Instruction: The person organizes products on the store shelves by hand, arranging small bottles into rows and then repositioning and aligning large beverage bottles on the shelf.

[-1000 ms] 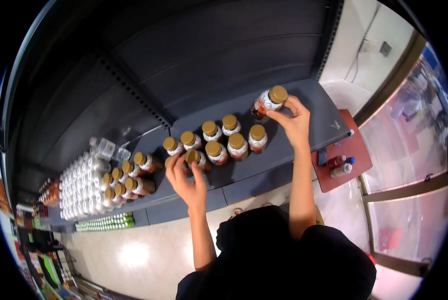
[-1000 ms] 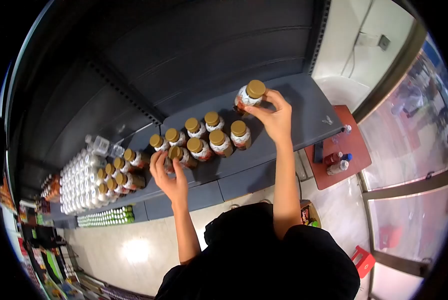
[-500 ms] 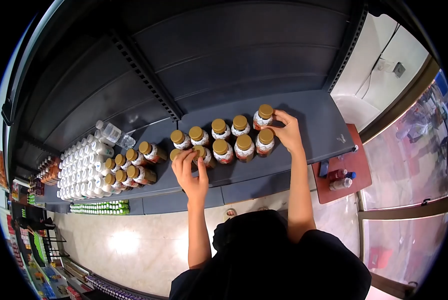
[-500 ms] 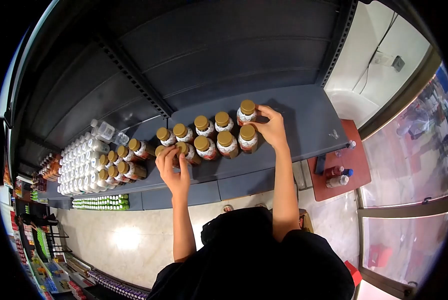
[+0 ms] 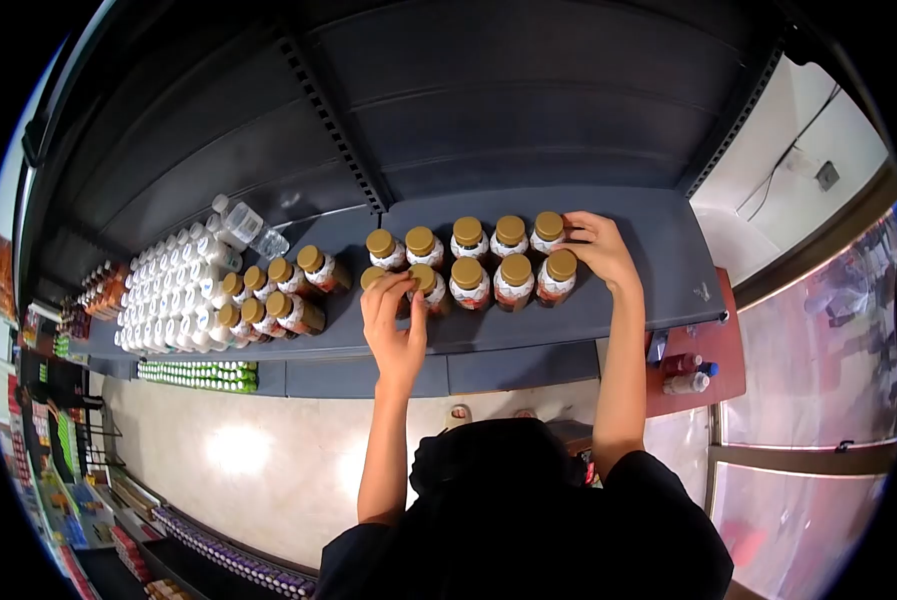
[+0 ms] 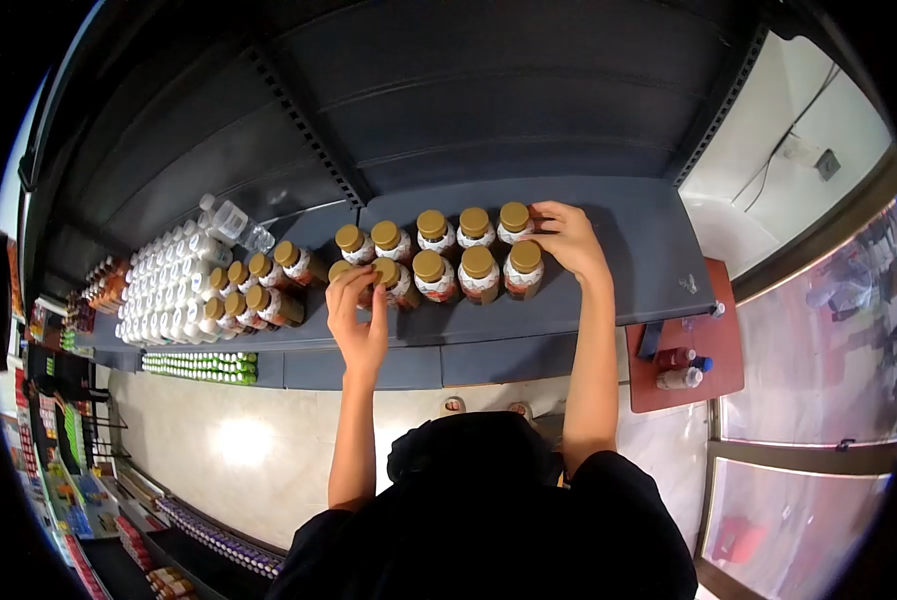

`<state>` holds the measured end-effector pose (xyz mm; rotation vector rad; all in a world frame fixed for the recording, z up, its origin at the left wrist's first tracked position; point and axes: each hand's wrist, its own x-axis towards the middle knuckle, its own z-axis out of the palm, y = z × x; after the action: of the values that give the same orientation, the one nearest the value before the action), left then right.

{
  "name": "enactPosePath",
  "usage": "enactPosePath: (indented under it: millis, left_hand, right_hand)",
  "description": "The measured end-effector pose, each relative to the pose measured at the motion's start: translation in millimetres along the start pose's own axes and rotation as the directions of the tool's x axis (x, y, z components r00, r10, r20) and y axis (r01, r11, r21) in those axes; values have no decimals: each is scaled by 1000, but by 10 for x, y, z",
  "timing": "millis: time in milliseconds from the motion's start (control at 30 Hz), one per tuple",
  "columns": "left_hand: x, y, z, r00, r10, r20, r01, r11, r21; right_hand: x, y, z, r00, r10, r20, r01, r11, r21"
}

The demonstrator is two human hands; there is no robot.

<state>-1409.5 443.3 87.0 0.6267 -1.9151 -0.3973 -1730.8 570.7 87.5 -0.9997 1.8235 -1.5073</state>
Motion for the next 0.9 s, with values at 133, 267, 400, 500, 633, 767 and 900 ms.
enactPosePath:
  millis: [133, 267, 400, 500, 633, 767, 900]
  left_hand:
    - [-1, -32, -28, 999, -37, 36, 39, 998, -41]
    - [-23, 29, -136, 998, -15, -60, 13, 999, -38]
    - [-283, -158, -179, 975, -99, -198, 78, 991, -109]
    - [-494, -408, -78, 918, -351, -186, 307, 924, -227]
    - [-608, -681, -23, 897, -442, 15, 429, 861, -273]
    - [-555, -780, -34, 875, -473, 100, 479, 821, -312]
    - [-536, -801, -79, 873, -470, 131, 486, 817, -308]
  right_hand:
    - [-37, -8, -7, 999, 33, 21, -34, 999, 39]
    - [-188, 4, 8, 994, 107, 31, -111, 979, 173]
    - [-510, 283, 112, 984, 95, -148, -27, 913, 408]
    - [-805, 465, 281, 968, 66, -243, 44, 906, 421]
    - [-978, 707, 396, 974, -97, -205, 142, 965, 219]
    - [-957, 666, 554, 934, -237, -267, 244, 970, -8]
    - [-928, 544, 593, 941, -233, -245, 217, 972, -90]
